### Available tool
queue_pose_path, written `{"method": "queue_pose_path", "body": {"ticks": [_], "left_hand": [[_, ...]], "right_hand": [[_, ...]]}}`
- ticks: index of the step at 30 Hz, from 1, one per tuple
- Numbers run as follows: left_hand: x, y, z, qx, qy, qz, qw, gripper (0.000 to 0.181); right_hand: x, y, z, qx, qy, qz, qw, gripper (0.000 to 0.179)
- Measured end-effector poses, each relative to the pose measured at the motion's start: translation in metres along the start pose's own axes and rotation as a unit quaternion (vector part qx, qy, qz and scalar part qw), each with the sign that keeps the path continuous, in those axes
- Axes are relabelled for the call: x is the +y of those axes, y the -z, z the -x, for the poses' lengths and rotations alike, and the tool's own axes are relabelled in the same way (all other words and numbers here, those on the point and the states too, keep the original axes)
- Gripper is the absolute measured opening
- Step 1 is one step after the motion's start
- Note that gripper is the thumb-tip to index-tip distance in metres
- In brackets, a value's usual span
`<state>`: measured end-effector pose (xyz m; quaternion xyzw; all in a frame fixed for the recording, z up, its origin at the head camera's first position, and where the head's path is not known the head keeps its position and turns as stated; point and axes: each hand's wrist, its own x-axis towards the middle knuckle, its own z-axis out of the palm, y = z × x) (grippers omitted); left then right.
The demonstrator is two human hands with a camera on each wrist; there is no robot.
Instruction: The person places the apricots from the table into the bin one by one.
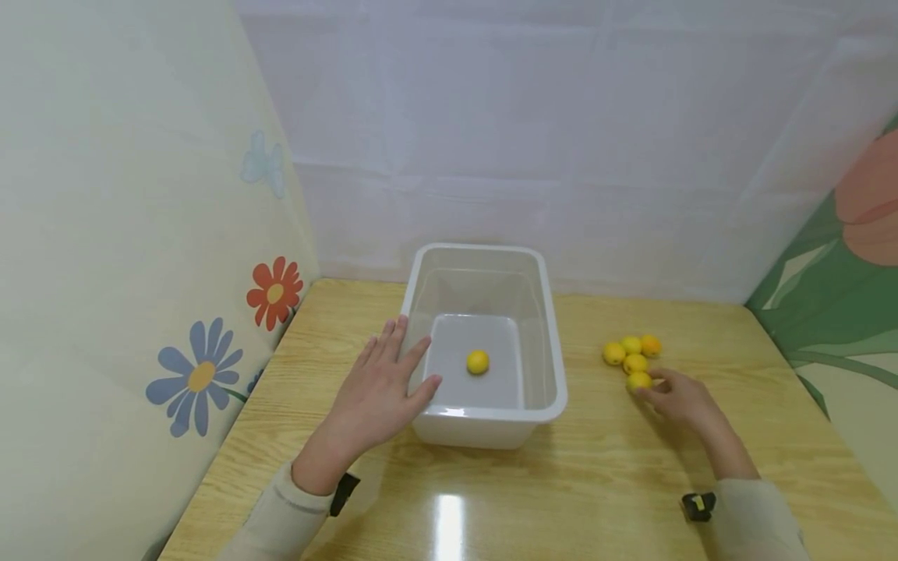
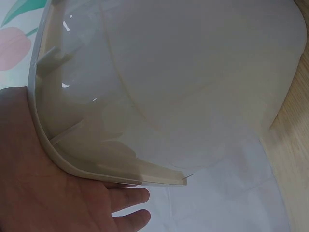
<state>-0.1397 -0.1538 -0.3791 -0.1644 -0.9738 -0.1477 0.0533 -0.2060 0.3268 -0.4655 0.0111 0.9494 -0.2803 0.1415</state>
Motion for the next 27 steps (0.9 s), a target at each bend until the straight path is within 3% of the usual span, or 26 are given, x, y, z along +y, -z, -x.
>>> {"method": "queue_pose_path", "body": {"ticks": [9, 18, 27], "left_hand": [[0.0, 0.0, 0.0, 0.005, -0.003, 0.0, 1.0, 0.067], [0.0, 0.0, 0.0, 0.003, -0.001, 0.002, 1.0, 0.067], [0.0, 0.0, 0.0, 0.005, 0.0, 0.003, 1.0, 0.066]], "right_hand": [[-0.004, 0.005, 0.007, 0.003, -0.006, -0.007, 0.9999, 0.075], [-0.011, 0.014, 0.014, 0.038, 0.052, 0.016, 0.9978, 0.07], [-0.022, 0.019, 0.019, 0.052, 0.069, 0.001, 0.9963, 0.073]]}}
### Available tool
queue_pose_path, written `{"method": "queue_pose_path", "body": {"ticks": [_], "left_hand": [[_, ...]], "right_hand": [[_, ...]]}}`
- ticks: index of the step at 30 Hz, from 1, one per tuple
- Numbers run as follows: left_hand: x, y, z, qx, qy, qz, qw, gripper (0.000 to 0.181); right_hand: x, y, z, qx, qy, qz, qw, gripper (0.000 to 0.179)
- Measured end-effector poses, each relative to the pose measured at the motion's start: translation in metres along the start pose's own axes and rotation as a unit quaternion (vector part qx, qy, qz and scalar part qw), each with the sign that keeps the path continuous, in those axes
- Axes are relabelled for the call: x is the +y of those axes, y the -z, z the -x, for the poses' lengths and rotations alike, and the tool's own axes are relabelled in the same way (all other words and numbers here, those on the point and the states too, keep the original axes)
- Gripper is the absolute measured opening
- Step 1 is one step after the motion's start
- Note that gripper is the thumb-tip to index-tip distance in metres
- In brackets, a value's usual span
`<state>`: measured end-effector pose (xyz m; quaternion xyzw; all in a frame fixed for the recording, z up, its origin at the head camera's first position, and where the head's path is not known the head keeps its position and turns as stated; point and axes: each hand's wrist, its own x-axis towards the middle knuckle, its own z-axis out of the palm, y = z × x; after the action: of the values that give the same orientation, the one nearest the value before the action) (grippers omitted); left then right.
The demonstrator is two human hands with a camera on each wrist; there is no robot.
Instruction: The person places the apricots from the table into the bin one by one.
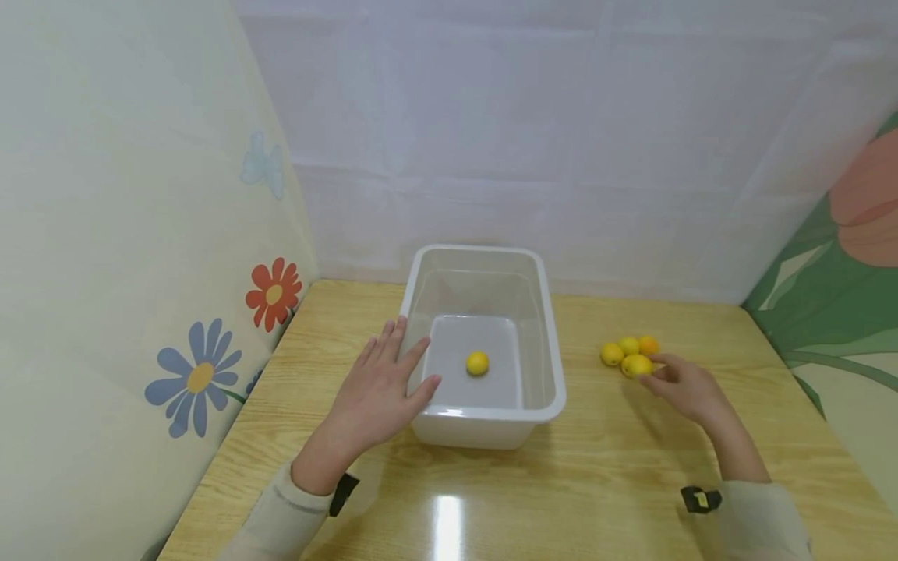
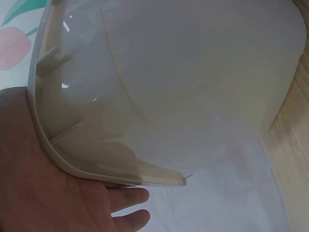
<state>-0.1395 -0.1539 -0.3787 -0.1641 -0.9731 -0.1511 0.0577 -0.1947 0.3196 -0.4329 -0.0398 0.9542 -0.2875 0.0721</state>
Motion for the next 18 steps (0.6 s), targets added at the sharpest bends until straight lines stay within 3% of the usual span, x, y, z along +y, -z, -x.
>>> {"method": "queue_pose_path", "body": {"ticks": [18], "left_hand": [[0.001, 0.0, 0.0, 0.001, 0.004, 0.002, 1.0, 0.066]], "right_hand": [[-0.035, 0.009, 0.0, 0.036, 0.04, -0.017, 0.9984, 0.068]]}}
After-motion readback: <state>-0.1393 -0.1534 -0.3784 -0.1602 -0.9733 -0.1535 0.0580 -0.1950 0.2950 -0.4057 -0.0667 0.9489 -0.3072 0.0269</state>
